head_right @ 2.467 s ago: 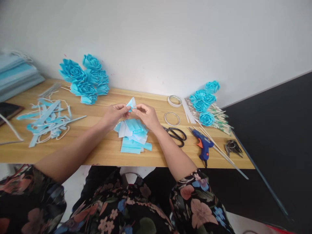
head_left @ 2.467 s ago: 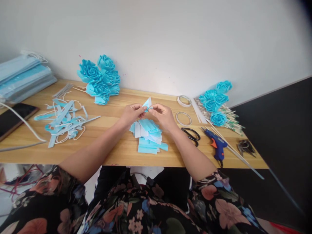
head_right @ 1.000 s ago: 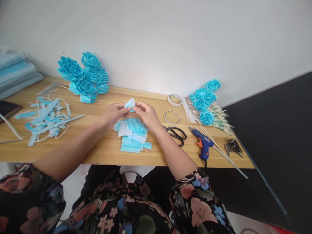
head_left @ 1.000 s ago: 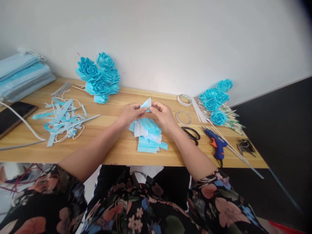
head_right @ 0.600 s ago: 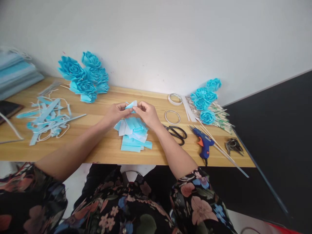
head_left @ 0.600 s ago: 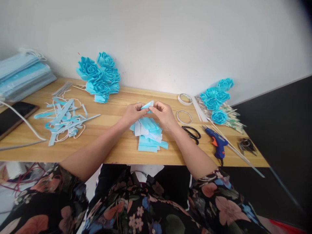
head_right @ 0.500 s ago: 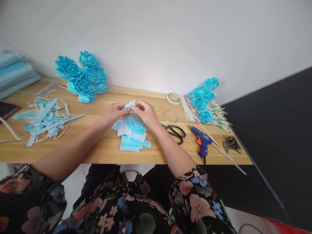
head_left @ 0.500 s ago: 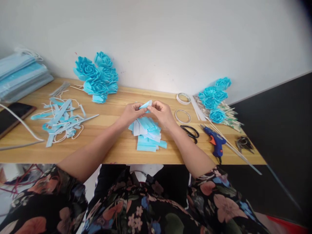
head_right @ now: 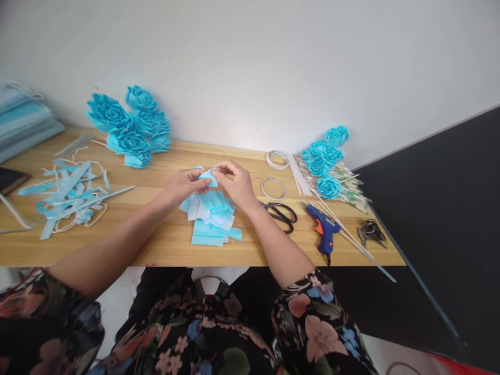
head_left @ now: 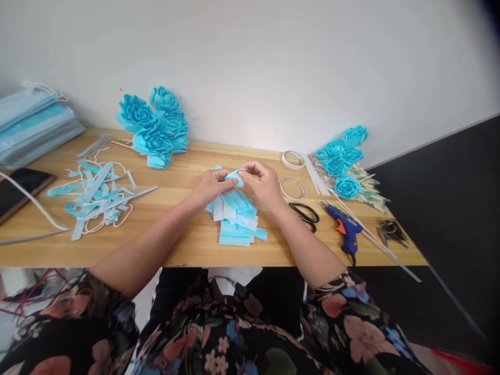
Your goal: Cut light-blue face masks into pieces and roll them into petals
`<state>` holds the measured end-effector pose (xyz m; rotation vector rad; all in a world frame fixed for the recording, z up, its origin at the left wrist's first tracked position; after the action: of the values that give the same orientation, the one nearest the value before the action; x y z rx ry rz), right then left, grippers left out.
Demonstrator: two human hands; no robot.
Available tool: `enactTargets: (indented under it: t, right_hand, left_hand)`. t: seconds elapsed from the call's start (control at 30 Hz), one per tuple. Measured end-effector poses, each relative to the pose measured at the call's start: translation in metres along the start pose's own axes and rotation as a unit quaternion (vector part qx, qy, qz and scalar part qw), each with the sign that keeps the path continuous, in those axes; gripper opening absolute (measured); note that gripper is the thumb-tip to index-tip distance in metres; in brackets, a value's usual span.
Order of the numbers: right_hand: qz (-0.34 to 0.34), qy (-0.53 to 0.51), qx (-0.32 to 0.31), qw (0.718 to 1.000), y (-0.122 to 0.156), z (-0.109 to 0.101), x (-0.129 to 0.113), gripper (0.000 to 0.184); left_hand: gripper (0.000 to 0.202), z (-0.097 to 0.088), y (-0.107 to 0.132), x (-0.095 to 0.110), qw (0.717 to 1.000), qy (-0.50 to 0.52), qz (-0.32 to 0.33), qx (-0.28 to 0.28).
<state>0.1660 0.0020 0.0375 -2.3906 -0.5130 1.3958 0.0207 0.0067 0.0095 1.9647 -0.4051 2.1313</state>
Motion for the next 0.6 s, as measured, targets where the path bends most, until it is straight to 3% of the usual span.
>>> enactTargets:
  t: [0.27,0.6]
  right_hand:
    - [-0.165,0.163,0.033,0.972,0.002,-0.004,-0.016,0.015]
    - [-0.191,0.19,0.019,0.963,0.004,0.0,-0.015,0.027]
  left_hand:
    - [0.019,-0.001,0.005,0.007,0.999,0.03,-0.007,0.02]
    - [0.023,-0.004,0.004,0.003,0.996,0.073,-0.006,0.044]
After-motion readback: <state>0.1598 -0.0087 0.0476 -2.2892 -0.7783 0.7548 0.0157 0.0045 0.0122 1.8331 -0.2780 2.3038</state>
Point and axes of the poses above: each hand's wrist, its own y-axis away from the middle knuckle, its own z-axis out of the palm, x = y × z, the point moved 6 cm from there along -y, towards the middle knuckle, and after that the axes turned 9 degrees about y, right-handed, at the moved point
